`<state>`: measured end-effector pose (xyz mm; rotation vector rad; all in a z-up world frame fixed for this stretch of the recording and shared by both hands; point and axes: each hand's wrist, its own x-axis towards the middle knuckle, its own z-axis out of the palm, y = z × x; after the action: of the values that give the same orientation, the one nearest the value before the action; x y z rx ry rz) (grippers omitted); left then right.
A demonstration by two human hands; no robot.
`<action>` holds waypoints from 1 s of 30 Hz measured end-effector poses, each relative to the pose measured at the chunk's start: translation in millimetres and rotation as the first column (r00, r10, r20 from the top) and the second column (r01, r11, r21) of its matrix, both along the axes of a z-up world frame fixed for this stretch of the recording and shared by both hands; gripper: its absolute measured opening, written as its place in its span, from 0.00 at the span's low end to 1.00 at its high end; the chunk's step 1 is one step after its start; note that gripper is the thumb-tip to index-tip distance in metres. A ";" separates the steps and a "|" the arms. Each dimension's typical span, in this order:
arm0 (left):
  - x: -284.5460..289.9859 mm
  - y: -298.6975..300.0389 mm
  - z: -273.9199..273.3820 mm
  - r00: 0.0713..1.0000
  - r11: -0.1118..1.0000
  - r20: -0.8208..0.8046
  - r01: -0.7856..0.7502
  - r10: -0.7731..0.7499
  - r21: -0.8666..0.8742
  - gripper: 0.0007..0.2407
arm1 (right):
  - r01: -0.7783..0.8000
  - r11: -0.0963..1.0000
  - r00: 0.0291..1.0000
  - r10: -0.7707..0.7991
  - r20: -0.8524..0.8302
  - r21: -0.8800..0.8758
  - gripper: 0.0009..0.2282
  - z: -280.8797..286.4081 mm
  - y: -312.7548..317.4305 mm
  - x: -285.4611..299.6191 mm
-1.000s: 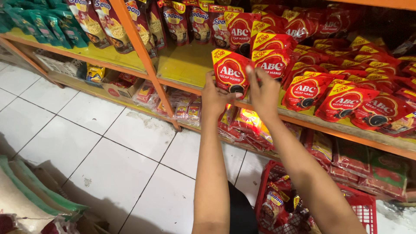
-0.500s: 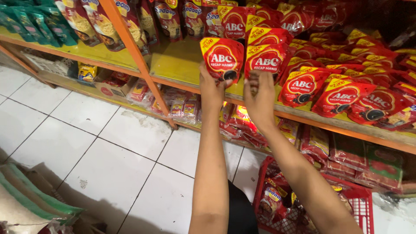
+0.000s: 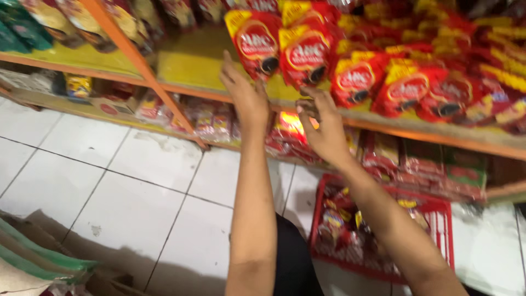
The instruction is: The person moves condiment packets from a red plastic crate and arranges them onto a shelf in a store, handling the packets one by one to form organized rows.
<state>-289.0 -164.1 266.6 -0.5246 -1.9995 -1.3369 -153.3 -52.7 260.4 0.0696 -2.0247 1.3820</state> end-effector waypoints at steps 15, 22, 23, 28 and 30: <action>263.6 140.2 -123.0 0.477 0.446 0.346 0.879 -0.808 -0.168 0.08 | 0.150 0.942 0.624 -0.326 0.710 0.301 0.13 -269.9 242.4 264.2; 275.5 145.2 -287.6 0.493 0.418 0.652 0.863 -0.576 -0.283 0.18 | 0.289 0.920 0.516 -0.383 0.766 0.266 0.19 -416.5 222.3 355.2; 270.2 146.4 -299.2 0.509 0.443 0.630 0.853 -0.586 -0.276 0.18 | 0.290 0.932 0.562 -0.351 0.749 0.218 0.23 -423.2 219.4 358.5; 268.7 140.7 -320.5 0.379 0.446 0.836 0.876 -0.397 -0.186 0.20 | 0.077 0.969 0.345 -0.248 0.905 0.236 0.18 -430.9 233.9 373.2; 269.6 142.3 -328.3 0.395 0.415 0.825 0.883 -0.404 -0.220 0.20 | 0.150 0.974 0.304 -0.208 0.930 0.168 0.15 -428.4 239.5 374.3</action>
<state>-19.5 -21.7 -61.7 -1.6054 -3.1113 -1.3470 221.0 186.8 -168.0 -1.2374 -2.8569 1.3177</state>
